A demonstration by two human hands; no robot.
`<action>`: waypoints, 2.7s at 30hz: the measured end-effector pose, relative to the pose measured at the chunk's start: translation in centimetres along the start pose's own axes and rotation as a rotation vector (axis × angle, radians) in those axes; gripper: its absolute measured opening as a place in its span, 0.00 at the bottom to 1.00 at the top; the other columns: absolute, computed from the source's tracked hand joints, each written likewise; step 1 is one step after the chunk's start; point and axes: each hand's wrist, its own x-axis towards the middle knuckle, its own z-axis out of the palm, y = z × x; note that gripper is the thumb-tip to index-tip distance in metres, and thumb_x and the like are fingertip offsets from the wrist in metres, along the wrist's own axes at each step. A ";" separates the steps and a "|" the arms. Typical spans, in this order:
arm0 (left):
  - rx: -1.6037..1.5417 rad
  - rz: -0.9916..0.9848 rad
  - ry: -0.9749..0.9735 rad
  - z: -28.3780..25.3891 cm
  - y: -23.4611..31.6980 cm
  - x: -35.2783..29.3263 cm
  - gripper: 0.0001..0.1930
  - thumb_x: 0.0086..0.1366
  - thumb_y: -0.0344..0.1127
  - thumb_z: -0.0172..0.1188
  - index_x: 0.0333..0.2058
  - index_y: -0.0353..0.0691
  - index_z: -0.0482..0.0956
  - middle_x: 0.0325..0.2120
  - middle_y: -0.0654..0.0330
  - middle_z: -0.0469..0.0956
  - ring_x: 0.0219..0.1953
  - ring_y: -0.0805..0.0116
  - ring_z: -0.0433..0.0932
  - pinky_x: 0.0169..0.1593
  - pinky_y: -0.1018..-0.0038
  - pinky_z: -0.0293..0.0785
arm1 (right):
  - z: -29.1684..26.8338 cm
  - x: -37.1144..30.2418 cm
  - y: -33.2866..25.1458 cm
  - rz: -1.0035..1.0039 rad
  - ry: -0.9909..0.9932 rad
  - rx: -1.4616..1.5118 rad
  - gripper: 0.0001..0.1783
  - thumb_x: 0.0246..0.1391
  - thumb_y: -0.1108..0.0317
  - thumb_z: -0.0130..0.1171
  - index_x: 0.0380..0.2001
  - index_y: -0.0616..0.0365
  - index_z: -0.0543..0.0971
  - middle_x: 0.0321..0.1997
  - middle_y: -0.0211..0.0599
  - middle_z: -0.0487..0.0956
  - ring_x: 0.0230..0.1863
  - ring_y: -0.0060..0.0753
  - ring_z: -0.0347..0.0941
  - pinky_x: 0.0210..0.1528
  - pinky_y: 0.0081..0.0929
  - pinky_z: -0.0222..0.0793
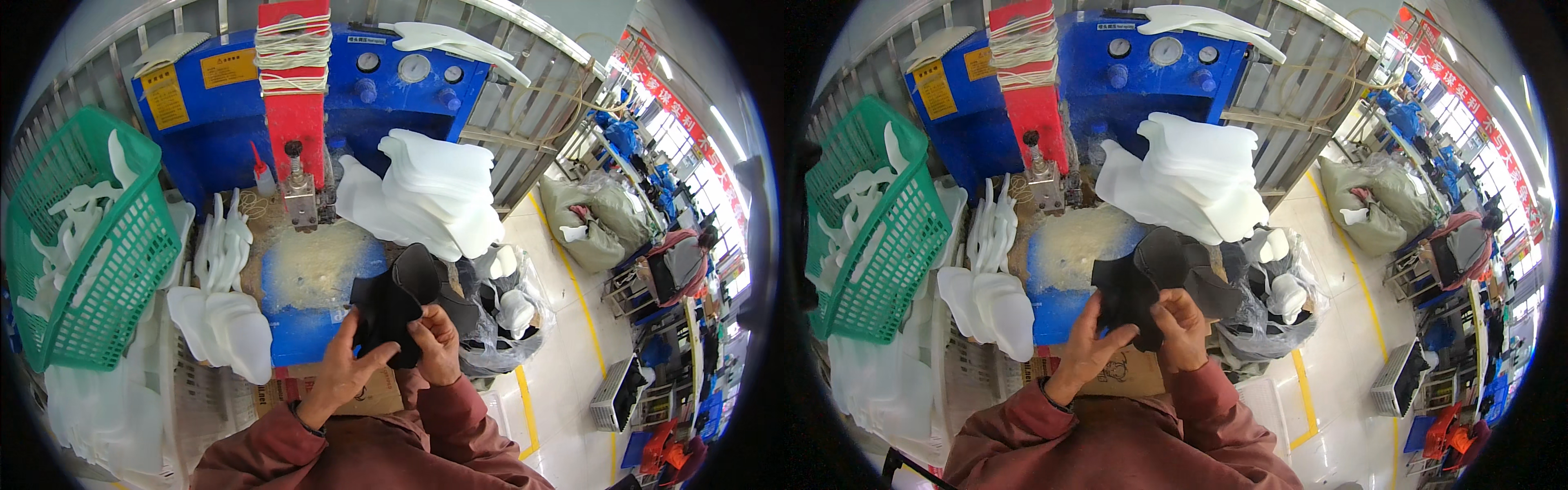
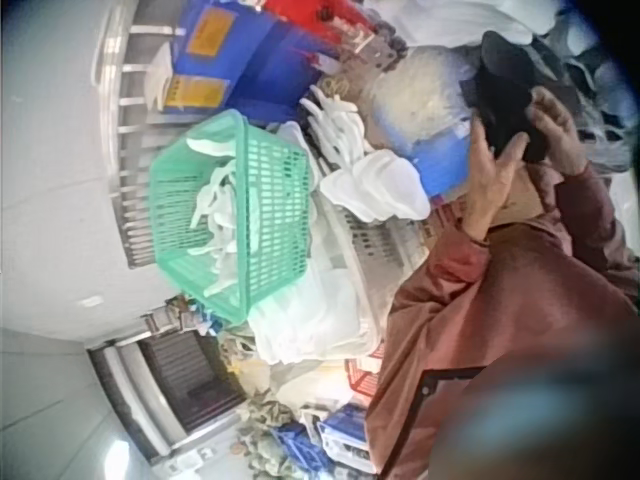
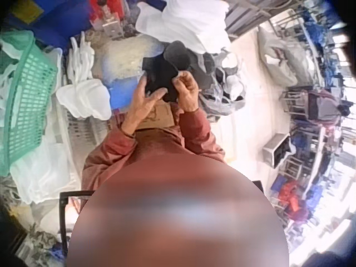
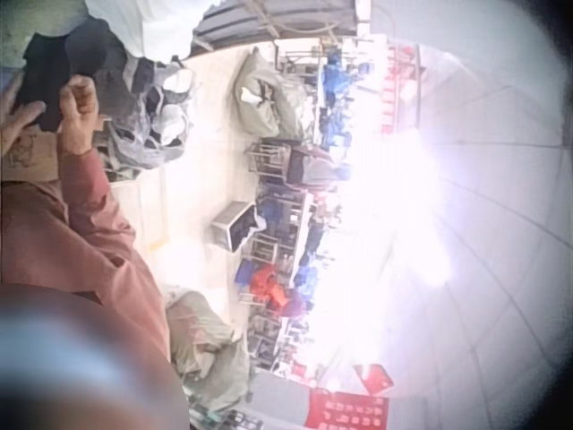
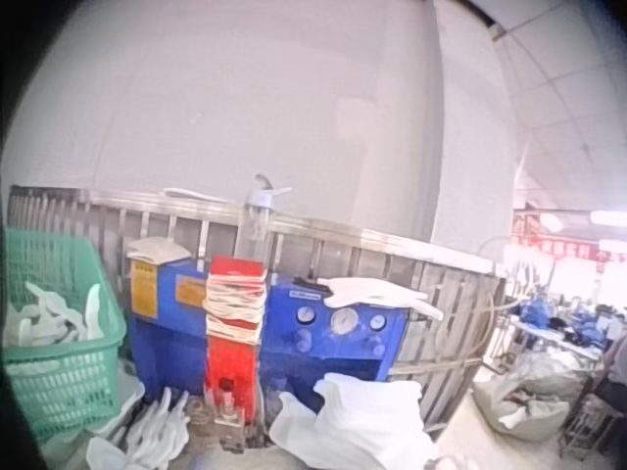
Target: The person repeatedly places a white insole into a black shoe upper, presses the edges, and sets the assembled unit aside. The person handles multiple shoe uppers and insoles one at a time at a workbench with a sewing machine and baskets of parts.
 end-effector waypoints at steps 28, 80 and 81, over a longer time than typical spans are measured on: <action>0.880 0.358 0.238 -6.8 6.0 -1.7 0.10 0.61 0.27 0.68 0.43 0.38 0.85 0.34 0.52 0.83 0.34 0.48 0.83 0.39 0.63 0.80 | 3.0 -5.2 -1.9 -0.288 -0.373 -0.602 0.14 0.66 0.78 0.56 0.54 0.64 0.80 0.52 0.45 0.82 0.47 0.32 0.80 0.51 0.25 0.74; 0.683 0.423 0.077 -5.8 -5.1 -2.0 0.21 0.62 0.44 0.63 0.51 0.40 0.83 0.49 0.51 0.77 0.46 0.49 0.81 0.43 0.55 0.81 | 3.5 -1.2 8.3 0.432 0.281 0.208 0.55 0.62 0.19 0.40 0.67 0.62 0.72 0.65 0.46 0.77 0.63 0.46 0.73 0.70 0.41 0.65; 0.621 0.358 0.117 -5.7 -5.2 -2.0 0.21 0.62 0.44 0.63 0.50 0.40 0.83 0.49 0.50 0.77 0.46 0.50 0.81 0.43 0.55 0.81 | 3.7 -0.6 8.4 0.436 0.287 0.202 0.55 0.62 0.19 0.40 0.67 0.62 0.72 0.65 0.46 0.77 0.63 0.46 0.73 0.70 0.41 0.65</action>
